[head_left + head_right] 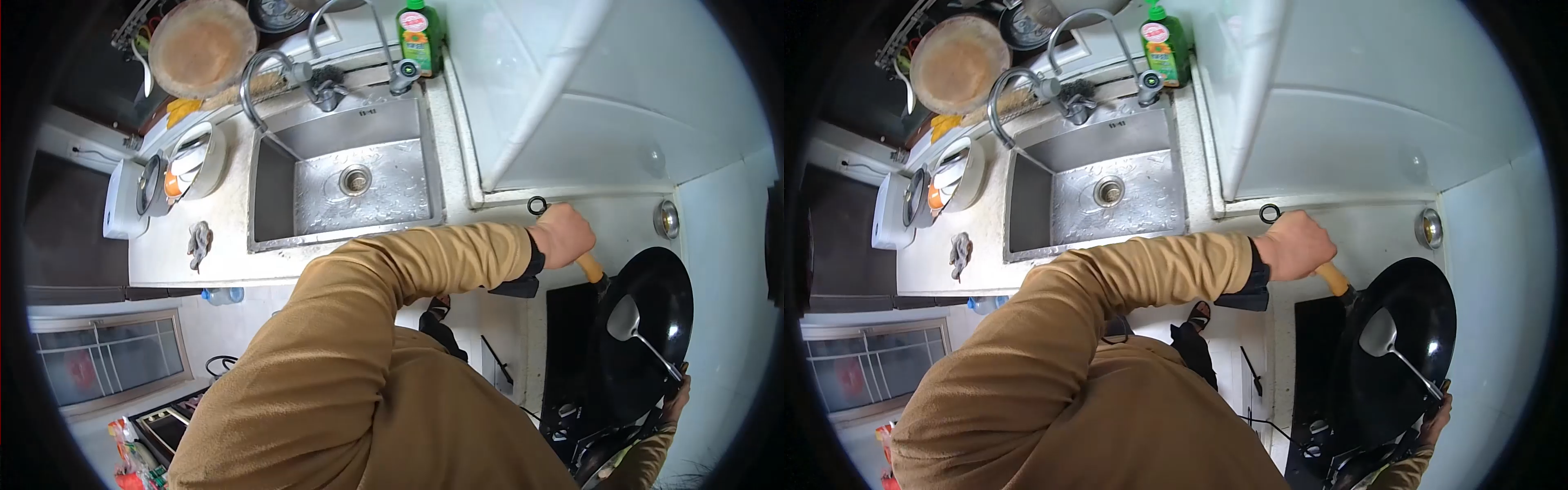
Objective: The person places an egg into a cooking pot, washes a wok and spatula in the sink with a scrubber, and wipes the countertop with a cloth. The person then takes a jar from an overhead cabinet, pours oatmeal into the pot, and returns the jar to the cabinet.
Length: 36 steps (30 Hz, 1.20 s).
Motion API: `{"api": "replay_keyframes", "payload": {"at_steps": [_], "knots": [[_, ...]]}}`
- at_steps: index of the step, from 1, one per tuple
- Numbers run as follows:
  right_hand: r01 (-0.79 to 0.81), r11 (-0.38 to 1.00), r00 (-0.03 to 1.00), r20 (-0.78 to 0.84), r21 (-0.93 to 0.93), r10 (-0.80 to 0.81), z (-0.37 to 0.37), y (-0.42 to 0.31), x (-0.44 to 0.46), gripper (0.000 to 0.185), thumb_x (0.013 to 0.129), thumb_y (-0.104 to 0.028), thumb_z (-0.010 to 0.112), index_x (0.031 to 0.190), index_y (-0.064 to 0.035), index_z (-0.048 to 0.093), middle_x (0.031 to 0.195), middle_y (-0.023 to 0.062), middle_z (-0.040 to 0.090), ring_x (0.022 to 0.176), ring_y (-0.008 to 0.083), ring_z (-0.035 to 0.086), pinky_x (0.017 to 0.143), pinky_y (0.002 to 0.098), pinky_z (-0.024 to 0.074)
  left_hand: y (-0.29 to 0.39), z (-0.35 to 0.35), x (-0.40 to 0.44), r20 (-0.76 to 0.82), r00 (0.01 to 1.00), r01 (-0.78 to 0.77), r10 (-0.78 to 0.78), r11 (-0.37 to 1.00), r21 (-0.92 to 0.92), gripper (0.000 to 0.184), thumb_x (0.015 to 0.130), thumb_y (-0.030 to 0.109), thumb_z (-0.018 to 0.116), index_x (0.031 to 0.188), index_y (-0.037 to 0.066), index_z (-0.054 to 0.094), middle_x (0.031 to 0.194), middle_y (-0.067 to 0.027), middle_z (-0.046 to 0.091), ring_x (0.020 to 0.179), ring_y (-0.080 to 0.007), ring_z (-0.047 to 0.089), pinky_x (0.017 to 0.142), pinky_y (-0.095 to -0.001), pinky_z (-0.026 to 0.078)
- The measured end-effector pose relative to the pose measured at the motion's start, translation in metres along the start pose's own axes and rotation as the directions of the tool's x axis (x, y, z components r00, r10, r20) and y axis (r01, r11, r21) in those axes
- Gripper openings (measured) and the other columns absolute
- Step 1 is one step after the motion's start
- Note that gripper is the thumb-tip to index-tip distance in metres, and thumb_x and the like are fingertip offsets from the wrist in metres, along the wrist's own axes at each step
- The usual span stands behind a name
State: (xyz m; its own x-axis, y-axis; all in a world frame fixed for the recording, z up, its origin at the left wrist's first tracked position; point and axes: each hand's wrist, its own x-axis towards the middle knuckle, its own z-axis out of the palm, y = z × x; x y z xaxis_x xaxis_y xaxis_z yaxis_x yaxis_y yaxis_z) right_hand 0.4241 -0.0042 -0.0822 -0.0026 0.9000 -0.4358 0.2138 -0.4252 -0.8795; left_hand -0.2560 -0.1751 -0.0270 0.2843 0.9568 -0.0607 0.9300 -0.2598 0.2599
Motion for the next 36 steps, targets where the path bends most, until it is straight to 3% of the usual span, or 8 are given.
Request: {"api": "replay_keyframes", "payload": {"at_steps": [2,5,8,11,15,22,26,36], "knots": [[0.084,0.996,0.954,-0.290,0.007,-0.078,0.048,-0.009,-0.028,0.032,0.091,-0.033,0.056,0.109,-0.0081,0.065,0.081,-0.0044,0.056,0.062,0.0053,0.045,0.052,0.0225,0.0369,-0.009,-0.001,-0.026,-0.011,1.000,0.024,-0.024,0.999,-0.022,0.016,0.075,0.023,0.070,0.081,0.008,0.069,0.078,-0.0076,0.068,0.081,-0.0273,0.067,0.068,-0.0382,0.052],[0.068,0.998,0.996,-0.066,0.019,-0.067,0.099,-0.029,-0.069,0.035,0.091,-0.032,0.056,0.115,-0.0077,0.063,0.086,-0.0028,0.059,0.071,0.0066,0.051,0.059,0.0234,0.0422,-0.023,-0.014,-0.078,-0.011,0.998,0.057,-0.058,0.998,-0.022,0.015,0.075,0.023,0.070,0.081,0.009,0.068,0.077,-0.0070,0.068,0.080,-0.0274,0.067,0.067,-0.0384,0.052],[0.102,0.995,0.991,-0.091,-0.008,-0.103,0.139,-0.029,-0.084,0.038,0.088,-0.033,0.059,0.116,-0.0074,0.062,0.096,0.0004,0.063,0.083,0.0130,0.059,0.068,0.0247,0.0482,-0.045,-0.024,-0.143,-0.015,0.996,0.084,-0.084,0.996,-0.033,0.015,0.075,0.023,0.070,0.082,0.011,0.066,0.077,-0.0074,0.067,0.077,-0.0282,0.067,0.064,-0.0396,0.052],[0.065,0.998,0.990,-0.123,0.011,-0.064,0.159,-0.015,-0.085,0.030,0.087,-0.032,0.061,0.106,-0.0081,0.061,0.092,0.0039,0.064,0.076,0.0159,0.061,0.065,0.0275,0.0498,-0.070,-0.031,-0.221,-0.079,0.985,0.153,-0.155,0.988,-0.033,0.015,0.076,0.022,0.068,0.086,0.012,0.065,0.075,-0.0086,0.067,0.076,-0.0286,0.066,0.063,-0.0408,0.051],[0.068,0.982,0.962,-0.249,-0.175,-0.111,0.325,-0.046,-0.169,0.038,0.081,-0.041,0.065,0.094,-0.0050,0.065,0.075,0.0012,0.060,0.059,0.0126,0.054,0.051,0.0269,0.0398,-0.104,-0.034,-0.336,-0.161,0.951,0.260,-0.264,0.965,-0.042,0.013,0.073,0.016,0.067,0.086,0.014,0.064,0.070,-0.0073,0.065,0.071,-0.0273,0.066,0.060,-0.0406,0.049],[0.126,0.919,0.979,-0.104,-0.372,-0.176,0.543,-0.053,-0.237,0.038,0.078,-0.036,0.067,0.091,-0.0008,0.063,0.069,0.0038,0.056,0.054,0.0140,0.053,0.046,0.0281,0.0406,-0.148,-0.039,-0.534,-0.279,0.835,0.494,-0.474,0.869,0.004,0.030,0.068,0.040,0.076,0.081,0.014,0.068,0.061,-0.0074,0.061,0.062,-0.0272,0.063,0.056,-0.0391,0.047],[0.180,0.925,0.980,-0.016,-0.336,-0.197,0.656,-0.054,-0.240,0.042,0.074,-0.032,0.069,0.091,0.0066,0.061,0.074,0.0074,0.058,0.053,0.0168,0.055,0.050,0.0291,0.0476,-0.158,-0.053,-0.614,-0.253,0.739,0.647,-0.625,0.762,0.007,0.024,0.069,0.034,0.076,0.083,0.016,0.069,0.066,-0.0081,0.065,0.063,-0.0261,0.065,0.056,-0.0380,0.048],[0.359,0.884,0.926,0.229,-0.298,-0.298,0.863,-0.068,-0.246,0.031,0.075,-0.023,0.066,0.071,0.0075,0.058,0.062,0.0094,0.056,0.048,0.0174,0.052,0.042,0.0306,0.0405,-0.194,-0.016,-0.704,-0.303,0.513,0.838,-0.803,0.545,-0.027,0.031,0.066,0.039,0.079,0.079,0.013,0.068,0.063,-0.0081,0.064,0.062,-0.0259,0.064,0.054,-0.0380,0.045]]}}
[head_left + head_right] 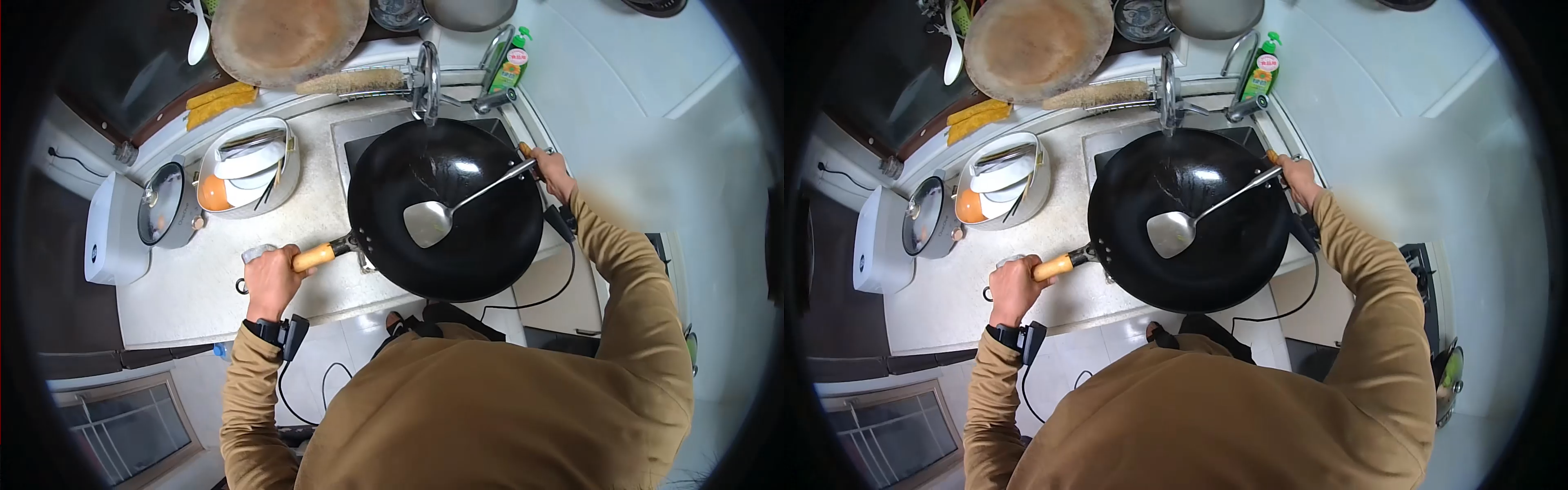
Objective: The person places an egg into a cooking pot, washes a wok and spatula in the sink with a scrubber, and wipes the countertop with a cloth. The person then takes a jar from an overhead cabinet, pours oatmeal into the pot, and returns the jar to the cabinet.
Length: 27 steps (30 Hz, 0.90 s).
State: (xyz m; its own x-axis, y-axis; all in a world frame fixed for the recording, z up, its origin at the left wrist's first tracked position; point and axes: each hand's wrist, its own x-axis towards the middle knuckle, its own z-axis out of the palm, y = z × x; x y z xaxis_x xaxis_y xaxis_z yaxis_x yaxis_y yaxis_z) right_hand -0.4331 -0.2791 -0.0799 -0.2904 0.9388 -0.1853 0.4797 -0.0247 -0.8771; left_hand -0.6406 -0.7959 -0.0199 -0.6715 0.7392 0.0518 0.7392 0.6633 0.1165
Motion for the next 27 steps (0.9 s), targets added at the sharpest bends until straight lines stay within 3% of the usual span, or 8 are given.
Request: {"api": "replay_keyframes", "payload": {"at_steps": [6,8,12,19,22,27], "knots": [[-0.042,0.999,0.997,0.061,-0.021,0.044,0.050,0.005,0.043,0.035,0.075,-0.026,0.068,0.077,0.0091,0.062,0.070,0.0116,0.060,0.055,0.0183,0.055,0.049,0.0354,0.0414,-0.012,0.013,0.007,0.030,0.993,0.115,-0.115,0.993,0.000,0.033,0.065,0.040,0.080,0.083,0.013,0.070,0.065,-0.0076,0.065,0.062,-0.0255,0.064,0.055,-0.0368,0.047],[-0.031,0.999,0.994,0.104,-0.022,0.033,0.061,-0.001,0.039,0.027,0.077,-0.023,0.065,0.075,0.0032,0.061,0.065,0.0080,0.058,0.051,0.0164,0.053,0.044,0.0309,0.0414,-0.015,0.020,0.009,0.047,0.991,0.128,-0.129,0.992,0.017,0.034,0.065,0.040,0.080,0.084,0.013,0.071,0.066,-0.0077,0.066,0.062,-0.0252,0.065,0.055,-0.0364,0.048],[-0.027,1.000,0.993,0.113,0.003,0.027,0.079,-0.008,0.039,0.035,0.076,-0.025,0.067,0.074,0.0097,0.061,0.068,0.0107,0.059,0.056,0.0166,0.052,0.048,0.0373,0.0382,-0.019,0.034,0.016,0.079,0.981,0.175,-0.176,0.984,0.021,0.034,0.065,0.040,0.081,0.083,0.013,0.071,0.067,-0.0077,0.066,0.063,-0.0248,0.065,0.055,-0.0363,0.048],[-0.021,0.996,0.978,0.209,0.085,0.003,0.102,0.016,0.074,0.034,0.075,-0.023,0.067,0.073,0.0108,0.060,0.066,0.0105,0.058,0.053,0.0168,0.051,0.047,0.0375,0.0377,-0.017,0.045,0.030,0.152,0.949,0.270,-0.277,0.960,0.068,0.038,0.063,0.042,0.082,0.087,0.015,0.072,0.073,-0.0058,0.068,0.066,-0.0246,0.066,0.059,-0.0361,0.051],[-0.053,0.998,0.980,0.194,0.020,0.048,0.103,0.004,0.067,0.028,0.074,-0.021,0.067,0.073,0.0067,0.061,0.068,0.0102,0.058,0.056,0.0173,0.053,0.049,0.0361,0.0394,-0.014,0.047,0.034,0.144,0.947,0.278,-0.287,0.958,0.075,0.038,0.062,0.042,0.082,0.087,0.014,0.072,0.072,-0.0056,0.068,0.065,-0.0247,0.066,0.059,-0.0362,0.050],[-0.010,0.994,0.958,0.285,0.112,-0.023,0.110,0.015,0.084,0.029,0.074,-0.020,0.068,0.067,0.0070,0.061,0.061,0.0090,0.056,0.052,0.0160,0.052,0.047,0.0357,0.0382,-0.012,0.054,0.039,0.137,0.944,0.293,-0.300,0.954,0.068,0.039,0.061,0.042,0.083,0.085,0.014,0.072,0.070,-0.0056,0.067,0.064,-0.0248,0.065,0.058,-0.0366,0.050]]}}
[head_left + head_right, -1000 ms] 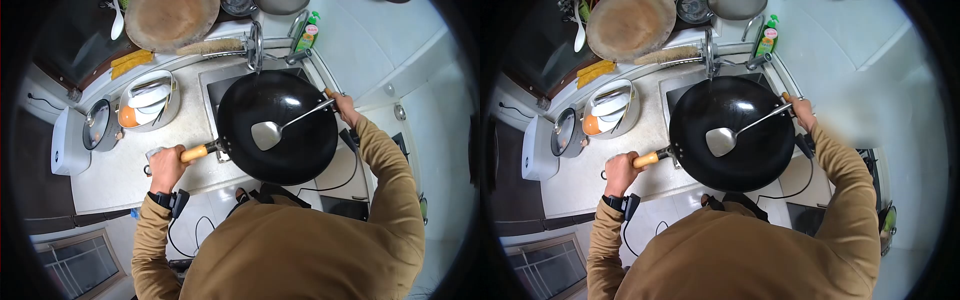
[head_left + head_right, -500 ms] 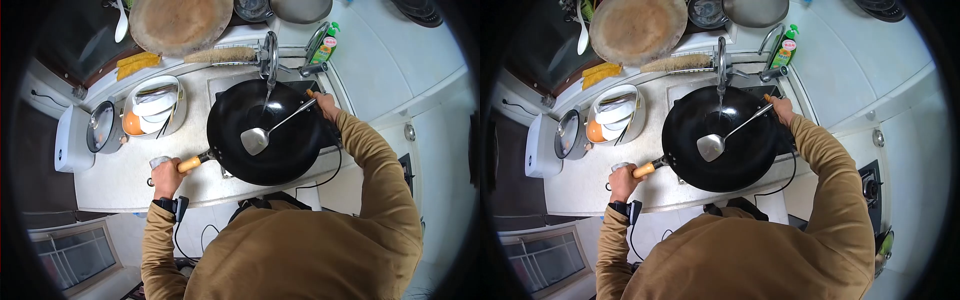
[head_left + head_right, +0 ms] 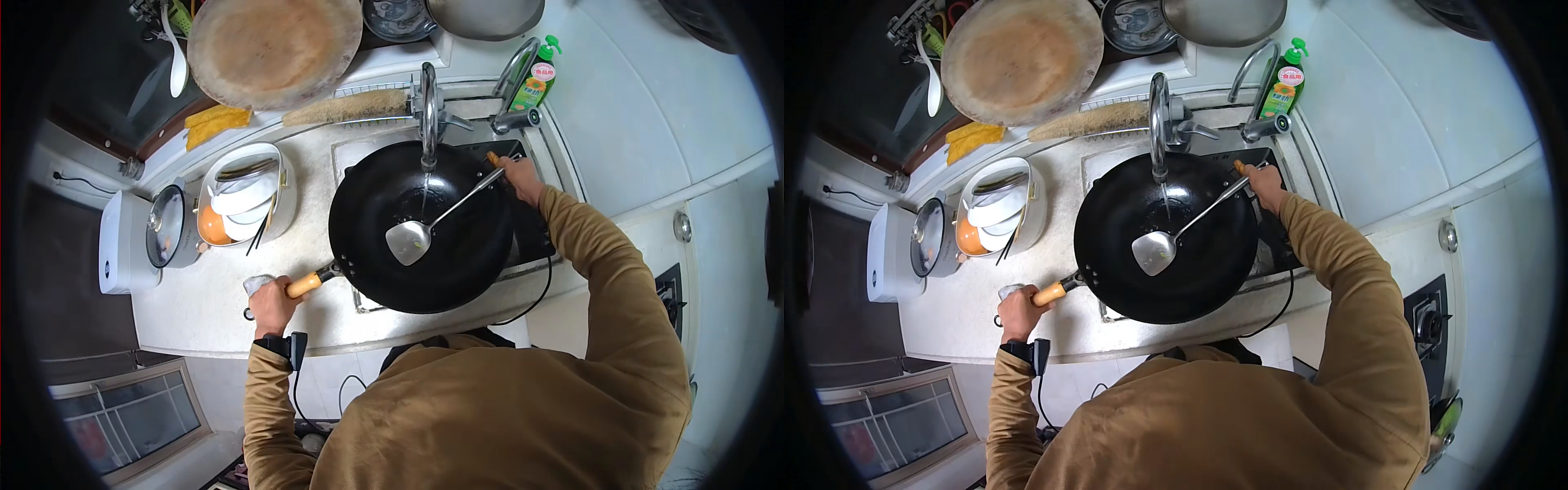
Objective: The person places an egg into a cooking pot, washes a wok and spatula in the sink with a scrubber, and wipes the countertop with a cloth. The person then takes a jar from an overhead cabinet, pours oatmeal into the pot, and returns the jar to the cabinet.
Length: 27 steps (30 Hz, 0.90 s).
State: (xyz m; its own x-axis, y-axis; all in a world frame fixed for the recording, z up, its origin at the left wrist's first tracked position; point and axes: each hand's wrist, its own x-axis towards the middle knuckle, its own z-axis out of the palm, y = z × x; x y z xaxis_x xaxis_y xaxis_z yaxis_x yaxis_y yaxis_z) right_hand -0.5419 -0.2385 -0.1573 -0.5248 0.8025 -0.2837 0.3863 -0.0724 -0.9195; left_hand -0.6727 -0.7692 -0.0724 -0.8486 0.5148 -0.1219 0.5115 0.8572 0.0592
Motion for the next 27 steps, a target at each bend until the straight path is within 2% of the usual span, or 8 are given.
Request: {"api": "replay_keyframes", "payload": {"at_steps": [10,13,16,17,18,22,24,27], "knots": [[-0.082,0.994,0.993,0.076,-0.074,0.088,-0.011,-0.001,0.015,0.032,0.076,-0.023,0.070,0.071,0.0078,0.062,0.064,0.0109,0.060,0.053,0.0171,0.055,0.048,0.0349,0.0412,0.006,0.010,0.006,0.015,0.997,0.072,-0.072,0.997,0.014,0.038,0.059,0.040,0.084,0.081,0.013,0.070,0.067,-0.0062,0.066,0.062,-0.0260,0.064,0.058,-0.0372,0.049],[-0.134,0.969,0.983,0.099,-0.209,0.157,-0.014,-0.010,0.015,0.039,0.079,-0.026,0.068,0.088,0.0117,0.061,0.082,0.0171,0.064,0.070,0.0203,0.062,0.059,0.0351,0.0469,0.004,0.012,0.007,0.038,0.995,0.088,-0.088,0.996,-0.003,0.037,0.059,0.040,0.084,0.080,0.013,0.069,0.067,-0.0065,0.066,0.062,-0.0265,0.064,0.058,-0.0376,0.049],[0.043,0.931,0.998,0.061,-0.362,-0.022,-0.008,-0.015,0.023,0.052,0.083,-0.031,0.064,0.109,0.0124,0.055,0.106,0.0228,0.060,0.091,0.0273,0.062,0.077,0.0388,0.0494,0.003,0.014,0.008,0.080,0.989,0.123,-0.123,0.992,0.004,0.037,0.059,0.038,0.084,0.084,0.014,0.069,0.068,-0.0055,0.066,0.064,-0.0260,0.064,0.062,-0.0395,0.047],[0.407,0.668,0.883,0.081,-0.623,-0.463,-0.007,-0.028,0.021,0.055,0.084,-0.034,0.063,0.116,0.0097,0.052,0.114,0.0233,0.057,0.098,0.0309,0.059,0.084,0.0408,0.0474,0.003,0.014,0.009,0.085,0.988,0.132,-0.132,0.991,0.005,0.037,0.059,0.037,0.084,0.085,0.014,0.069,0.069,-0.0050,0.066,0.065,-0.0257,0.064,0.064,-0.0407,0.046],[0.583,0.205,0.584,0.230,-0.786,-0.779,-0.003,-0.044,0.018,0.059,0.085,-0.036,0.061,0.123,0.0070,0.049,0.123,0.0238,0.053,0.104,0.0344,0.057,0.092,0.0429,0.0454,0.004,0.014,0.009,0.085,0.987,0.137,-0.138,0.990,0.007,0.037,0.059,0.037,0.084,0.085,0.014,0.069,0.069,-0.0050,0.066,0.065,-0.0257,0.064,0.064,-0.0407,0.046],[0.738,0.396,0.622,0.323,-0.546,-0.713,0.033,-0.089,0.039,0.053,0.084,-0.039,0.060,0.121,-0.0010,0.055,0.117,0.0209,0.058,0.104,0.0381,0.056,0.092,0.0464,0.0444,0.009,0.011,0.011,0.148,0.962,0.232,-0.230,0.973,0.004,0.037,0.058,0.032,0.085,0.087,0.016,0.069,0.078,-0.0028,0.067,0.079,-0.0227,0.064,0.075,-0.0491,0.042],[0.562,0.580,0.825,0.355,-0.590,-0.439,0.051,-0.104,0.058,0.046,0.084,-0.038,0.062,0.114,-0.0040,0.061,0.111,0.0188,0.063,0.108,0.0367,0.054,0.093,0.0461,0.0435,0.010,0.007,0.008,0.160,0.951,0.274,-0.265,0.961,-0.038,0.037,0.058,0.030,0.085,0.088,0.016,0.069,0.085,-0.0019,0.068,0.087,-0.0216,0.063,0.082,-0.0545,0.042],[0.585,0.535,0.798,0.313,-0.609,-0.515,0.078,-0.088,0.096,0.041,0.083,-0.037,0.063,0.107,-0.0045,0.066,0.101,0.0179,0.066,0.106,0.0377,0.056,0.091,0.0461,0.0451,0.012,-0.002,-0.001,0.153,0.957,0.258,-0.245,0.963,-0.073,0.043,0.058,0.028,0.085,0.096,0.018,0.068,0.106,-0.0021,0.064,0.108,-0.0223,0.056,0.092,-0.0706,0.031]]}}
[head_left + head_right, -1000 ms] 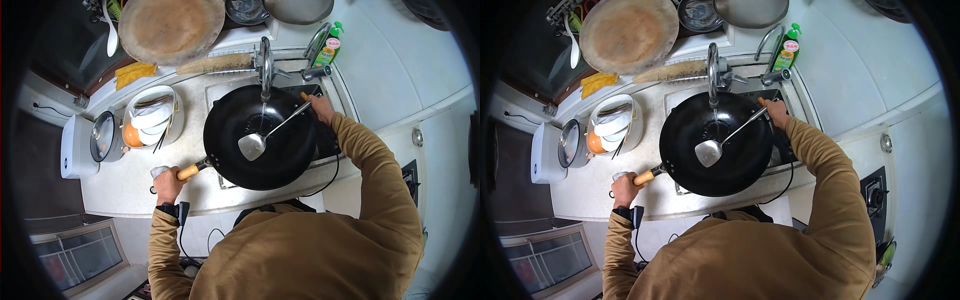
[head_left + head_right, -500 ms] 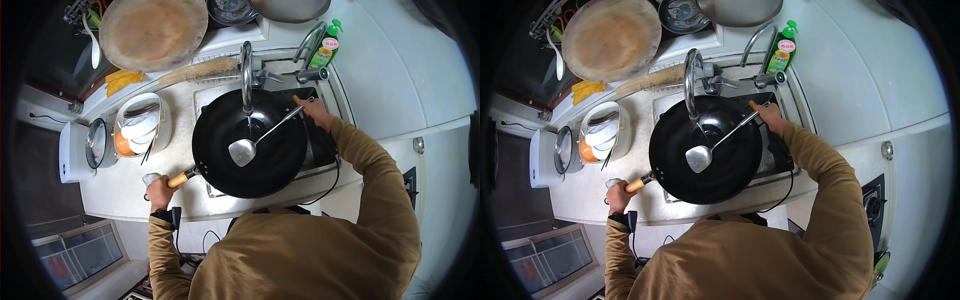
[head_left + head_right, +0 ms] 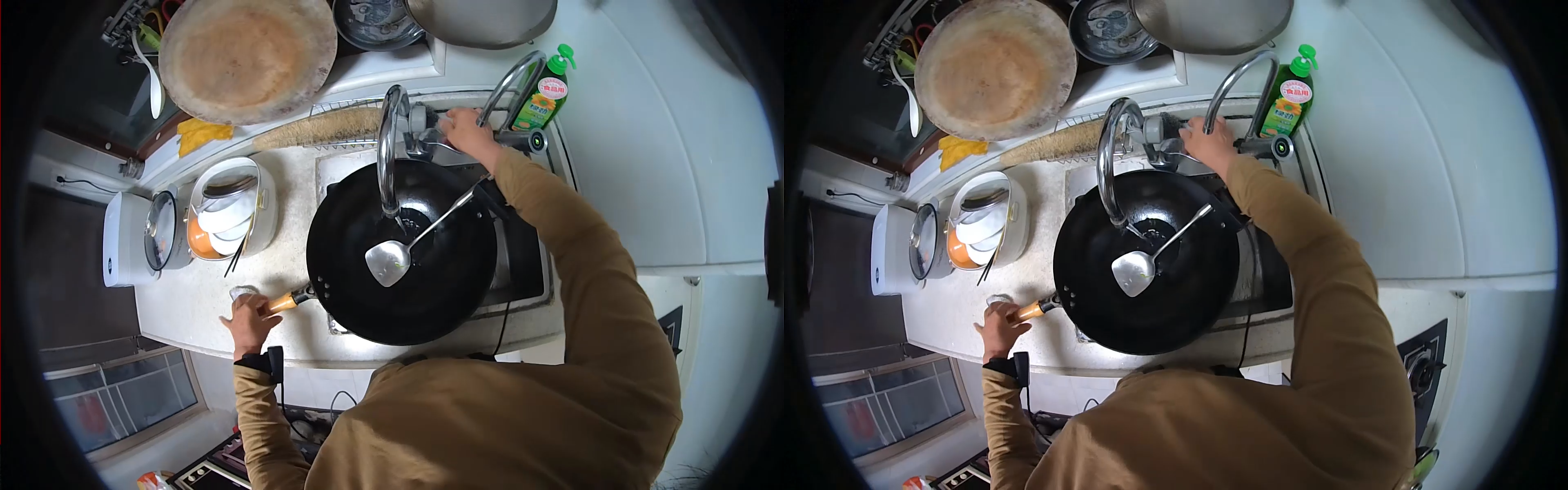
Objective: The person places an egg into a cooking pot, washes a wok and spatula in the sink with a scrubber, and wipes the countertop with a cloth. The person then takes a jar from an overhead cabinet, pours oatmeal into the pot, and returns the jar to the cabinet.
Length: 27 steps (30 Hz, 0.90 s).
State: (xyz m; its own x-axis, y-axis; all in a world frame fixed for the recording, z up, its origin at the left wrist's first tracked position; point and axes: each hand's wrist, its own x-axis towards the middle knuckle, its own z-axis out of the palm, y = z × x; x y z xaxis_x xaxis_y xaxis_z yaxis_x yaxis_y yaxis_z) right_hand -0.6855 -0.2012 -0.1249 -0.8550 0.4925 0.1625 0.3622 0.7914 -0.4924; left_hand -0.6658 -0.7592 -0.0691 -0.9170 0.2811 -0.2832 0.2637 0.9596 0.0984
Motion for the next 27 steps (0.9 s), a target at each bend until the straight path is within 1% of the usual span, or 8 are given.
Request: {"api": "replay_keyframes", "payload": {"at_steps": [3,8,12,15,18,22,23,27], "knots": [[-0.023,0.999,0.998,0.050,-0.037,0.025,0.021,0.001,0.022,0.040,0.082,-0.037,0.065,0.102,-0.0028,0.068,0.099,0.0195,0.067,0.097,0.0366,0.061,0.088,0.0449,0.0471,0.006,-0.010,-0.017,-0.145,0.986,0.096,-0.088,0.994,0.050,0.055,0.062,0.028,0.084,0.113,0.021,0.064,0.132,-0.0067,0.050,0.133,-0.0294,0.037,0.091,-0.0804,0.019],[-0.213,0.976,0.930,0.317,0.054,0.185,0.016,-0.007,0.039,0.053,0.076,-0.047,0.069,0.110,-0.0070,0.068,0.103,0.0210,0.067,0.098,0.0338,0.064,0.090,0.0393,0.0472,0.013,-0.022,-0.044,-0.245,0.943,0.218,-0.227,0.974,-0.065,0.049,0.069,0.028,0.081,0.114,0.020,0.064,0.139,-0.0087,0.044,0.137,-0.0305,0.031,0.092,-0.0802,0.016],[-0.173,0.985,0.943,0.295,0.030,0.156,0.040,0.010,0.049,0.045,0.074,-0.043,0.071,0.105,-0.0109,0.070,0.103,0.0162,0.068,0.097,0.0327,0.065,0.087,0.0390,0.0491,0.016,-0.025,-0.061,-0.216,0.910,0.330,-0.353,0.934,-0.134,0.043,0.074,0.025,0.078,0.114,0.021,0.064,0.140,-0.0087,0.043,0.138,-0.0315,0.028,0.091,-0.0813,0.014],[-0.176,0.981,0.963,0.221,0.086,0.153,0.046,0.019,0.054,0.033,0.073,-0.035,0.070,0.094,-0.0096,0.073,0.093,0.0164,0.069,0.090,0.0319,0.066,0.081,0.0378,0.0507,0.007,-0.018,-0.067,-0.263,0.908,0.288,-0.327,0.941,-0.176,0.043,0.074,0.023,0.078,0.114,0.018,0.064,0.139,-0.0121,0.044,0.137,-0.0336,0.031,0.096,-0.0753,0.020],[-0.136,0.962,0.991,0.055,0.238,0.126,0.061,0.038,0.055,0.025,0.072,-0.029,0.070,0.083,-0.0067,0.073,0.078,0.0146,0.069,0.074,0.0252,0.067,0.072,0.0351,0.0515,0.003,-0.018,-0.072,-0.334,0.907,0.202,-0.257,0.961,-0.191,0.044,0.074,0.019,0.078,0.114,0.010,0.063,0.134,-0.0204,0.048,0.131,-0.0375,0.037,0.104,-0.0473,0.033],[0.017,0.888,0.993,-0.112,0.460,0.039,0.038,0.041,0.038,0.029,0.076,-0.028,0.071,0.083,0.0002,0.069,0.072,0.0067,0.067,0.067,0.0128,0.062,0.064,0.0286,0.0484,0.013,-0.025,-0.071,-0.441,0.873,0.128,-0.209,0.970,-0.205,0.037,0.077,0.020,0.076,0.111,0.008,0.065,0.128,-0.0234,0.051,0.124,-0.0381,0.046,0.100,-0.0454,0.040],[0.044,0.869,0.983,-0.175,0.494,0.050,0.028,0.040,0.027,0.030,0.073,-0.032,0.071,0.084,-0.0039,0.069,0.072,0.0120,0.066,0.068,0.0237,0.065,0.065,0.0334,0.0502,0.017,-0.027,-0.069,-0.430,0.872,0.137,-0.235,0.959,-0.247,0.036,0.078,0.021,0.075,0.110,0.007,0.066,0.126,-0.0227,0.053,0.122,-0.0368,0.048,0.099,-0.0444,0.041],[0.056,0.872,0.971,-0.230,0.486,0.066,-0.013,0.032,-0.019,0.024,0.075,-0.025,0.072,0.079,-0.0011,0.067,0.064,0.0040,0.062,0.057,0.0149,0.056,0.057,0.0293,0.0453,0.041,-0.028,-0.059,-0.411,0.888,-0.023,-0.206,0.873,-0.486,0.031,0.081,0.020,0.074,0.105,0.002,0.066,0.115,-0.0154,0.061,0.109,-0.0265,0.057,0.094,-0.0369,0.044]]}}
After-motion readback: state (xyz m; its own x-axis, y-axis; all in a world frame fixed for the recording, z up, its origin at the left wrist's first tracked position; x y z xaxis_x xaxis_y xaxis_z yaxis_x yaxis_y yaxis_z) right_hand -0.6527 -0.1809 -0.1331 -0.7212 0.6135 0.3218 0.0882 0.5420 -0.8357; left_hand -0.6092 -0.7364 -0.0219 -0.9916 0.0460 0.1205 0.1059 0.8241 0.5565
